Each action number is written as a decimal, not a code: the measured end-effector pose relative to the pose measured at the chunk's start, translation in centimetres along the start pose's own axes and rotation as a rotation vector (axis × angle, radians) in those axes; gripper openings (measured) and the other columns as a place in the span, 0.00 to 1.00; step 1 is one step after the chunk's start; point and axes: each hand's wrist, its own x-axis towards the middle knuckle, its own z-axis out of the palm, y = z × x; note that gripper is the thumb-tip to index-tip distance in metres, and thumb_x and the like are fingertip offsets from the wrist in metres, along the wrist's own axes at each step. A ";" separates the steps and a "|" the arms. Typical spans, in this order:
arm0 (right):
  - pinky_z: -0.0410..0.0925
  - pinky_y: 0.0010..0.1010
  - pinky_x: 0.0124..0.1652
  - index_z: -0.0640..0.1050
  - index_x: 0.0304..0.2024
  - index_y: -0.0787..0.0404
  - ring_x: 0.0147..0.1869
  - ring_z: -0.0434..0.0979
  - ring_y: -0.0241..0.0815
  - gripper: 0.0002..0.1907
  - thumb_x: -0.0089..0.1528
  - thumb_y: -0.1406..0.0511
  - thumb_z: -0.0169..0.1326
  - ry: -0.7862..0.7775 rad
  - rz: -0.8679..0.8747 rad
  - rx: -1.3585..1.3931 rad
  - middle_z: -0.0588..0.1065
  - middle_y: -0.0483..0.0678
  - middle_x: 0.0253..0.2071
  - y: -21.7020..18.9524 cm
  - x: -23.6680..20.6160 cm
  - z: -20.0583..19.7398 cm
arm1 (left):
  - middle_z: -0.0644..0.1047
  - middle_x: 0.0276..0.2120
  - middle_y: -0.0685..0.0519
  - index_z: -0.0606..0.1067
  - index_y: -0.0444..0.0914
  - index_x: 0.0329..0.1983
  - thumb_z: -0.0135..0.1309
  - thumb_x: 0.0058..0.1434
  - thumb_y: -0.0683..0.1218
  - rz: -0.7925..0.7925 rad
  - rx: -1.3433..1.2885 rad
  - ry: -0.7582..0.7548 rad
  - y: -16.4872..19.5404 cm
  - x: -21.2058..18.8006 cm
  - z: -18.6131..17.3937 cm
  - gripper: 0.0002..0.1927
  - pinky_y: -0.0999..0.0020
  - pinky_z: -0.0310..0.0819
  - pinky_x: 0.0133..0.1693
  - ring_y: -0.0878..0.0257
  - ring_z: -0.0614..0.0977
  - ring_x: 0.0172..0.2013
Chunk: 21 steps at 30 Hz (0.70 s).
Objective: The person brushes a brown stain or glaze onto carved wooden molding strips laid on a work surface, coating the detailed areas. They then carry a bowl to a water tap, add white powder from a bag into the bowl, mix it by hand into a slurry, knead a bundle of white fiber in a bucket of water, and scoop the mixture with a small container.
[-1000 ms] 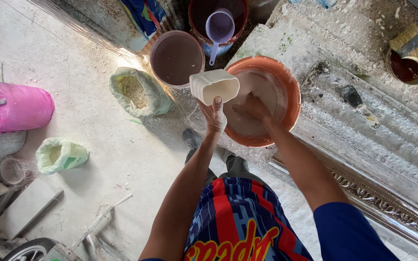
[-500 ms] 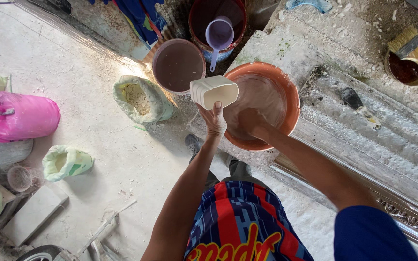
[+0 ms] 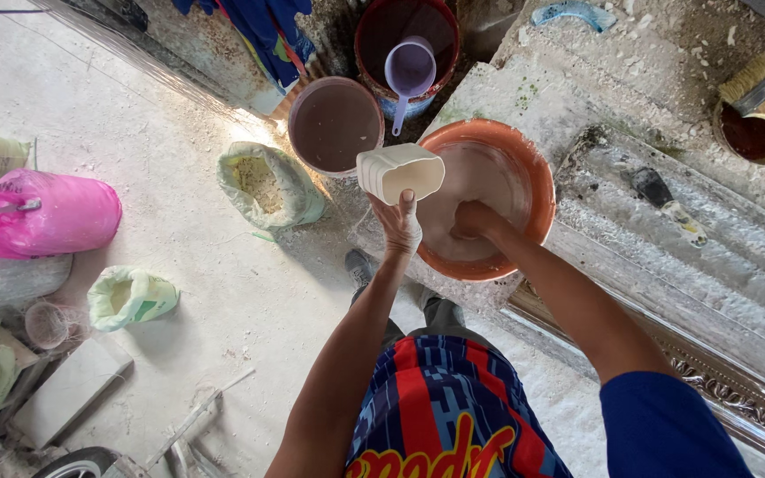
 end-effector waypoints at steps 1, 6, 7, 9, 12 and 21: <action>0.62 0.49 0.58 0.60 0.61 0.73 0.63 0.65 0.70 0.52 0.51 0.44 0.67 -0.003 0.006 -0.008 0.63 0.75 0.61 -0.5 0.2 0.1 | 0.66 0.62 0.36 0.54 0.29 0.72 0.51 0.61 0.77 -0.005 0.009 0.003 0.0 0.0 0.0 0.56 0.49 0.62 0.63 0.47 0.70 0.61; 0.63 0.50 0.58 0.62 0.60 0.73 0.62 0.66 0.70 0.51 0.50 0.45 0.67 0.021 0.013 -0.017 0.64 0.75 0.61 -2.9 0.8 1.1 | 0.66 0.61 0.36 0.52 0.29 0.73 0.54 0.60 0.75 -0.034 -0.074 -0.005 -0.2 -0.1 -0.1 0.57 0.50 0.64 0.63 0.48 0.70 0.60; 0.63 0.50 0.58 0.63 0.60 0.73 0.62 0.66 0.70 0.51 0.50 0.45 0.67 0.032 0.015 -0.003 0.65 0.75 0.61 -3.3 0.8 1.4 | 0.66 0.61 0.36 0.51 0.29 0.73 0.54 0.60 0.75 -0.041 -0.088 -0.010 -0.2 -0.2 -0.1 0.57 0.50 0.64 0.63 0.48 0.70 0.60; 0.63 0.50 0.57 0.63 0.60 0.72 0.62 0.66 0.70 0.50 0.50 0.45 0.67 0.061 0.012 0.018 0.65 0.74 0.60 -3.8 0.5 1.8 | 0.65 0.61 0.37 0.51 0.29 0.72 0.55 0.60 0.75 -0.049 -0.117 -0.013 -0.1 -0.2 -0.1 0.57 0.50 0.63 0.63 0.48 0.70 0.60; 0.63 0.50 0.57 0.65 0.59 0.72 0.61 0.67 0.70 0.49 0.50 0.45 0.67 0.132 -0.002 0.091 0.65 0.74 0.60 -3.9 -0.8 1.8 | 0.64 0.61 0.37 0.52 0.30 0.72 0.56 0.60 0.74 -0.040 -0.132 -0.003 0.0 -0.2 -0.1 0.56 0.50 0.62 0.64 0.48 0.69 0.61; 0.64 0.50 0.56 0.68 0.57 0.71 0.60 0.69 0.70 0.47 0.49 0.45 0.67 0.410 -0.092 0.235 0.67 0.73 0.59 -0.5 -2.3 -3.6 | 0.66 0.62 0.37 0.54 0.30 0.73 0.52 0.60 0.77 -0.013 -0.024 0.008 -0.3 -0.2 -0.3 0.56 0.50 0.61 0.65 0.47 0.69 0.62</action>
